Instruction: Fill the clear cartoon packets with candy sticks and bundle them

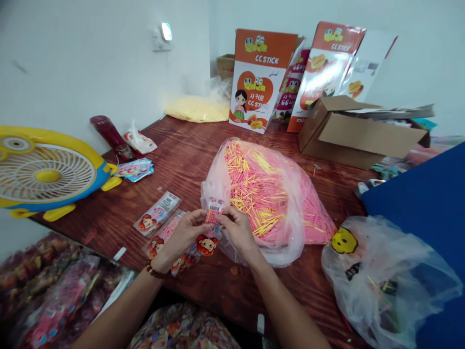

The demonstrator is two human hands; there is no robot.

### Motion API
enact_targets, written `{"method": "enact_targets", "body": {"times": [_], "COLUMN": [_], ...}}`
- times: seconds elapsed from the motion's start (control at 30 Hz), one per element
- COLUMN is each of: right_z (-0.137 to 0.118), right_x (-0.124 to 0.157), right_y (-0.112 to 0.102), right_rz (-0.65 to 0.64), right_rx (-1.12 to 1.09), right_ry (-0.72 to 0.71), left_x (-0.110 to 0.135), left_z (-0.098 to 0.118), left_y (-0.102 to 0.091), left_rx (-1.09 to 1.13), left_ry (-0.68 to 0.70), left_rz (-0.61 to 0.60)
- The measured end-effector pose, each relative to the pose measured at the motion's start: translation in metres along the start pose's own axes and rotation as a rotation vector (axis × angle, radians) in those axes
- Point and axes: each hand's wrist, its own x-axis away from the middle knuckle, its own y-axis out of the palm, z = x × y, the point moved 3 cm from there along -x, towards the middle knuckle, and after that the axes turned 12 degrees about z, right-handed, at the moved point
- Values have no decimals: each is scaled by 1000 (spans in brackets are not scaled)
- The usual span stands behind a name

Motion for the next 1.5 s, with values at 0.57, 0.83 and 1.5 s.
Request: {"method": "enact_targets", "body": {"times": [0.57, 0.83, 1.5], "right_z": [8, 37, 19], "right_x": [-20, -14, 34], "right_y": [77, 116, 17], "right_rz": [-97, -257, -153], "right_rx": [147, 944, 539], "right_ry": [2, -223, -315], "left_x": [12, 27, -73], "left_z": [26, 1, -3], "left_y": [-122, -173, -204], "left_rx": [-385, -894, -1424], "left_ry": [77, 217, 149], "left_rz": [308, 481, 573]}}
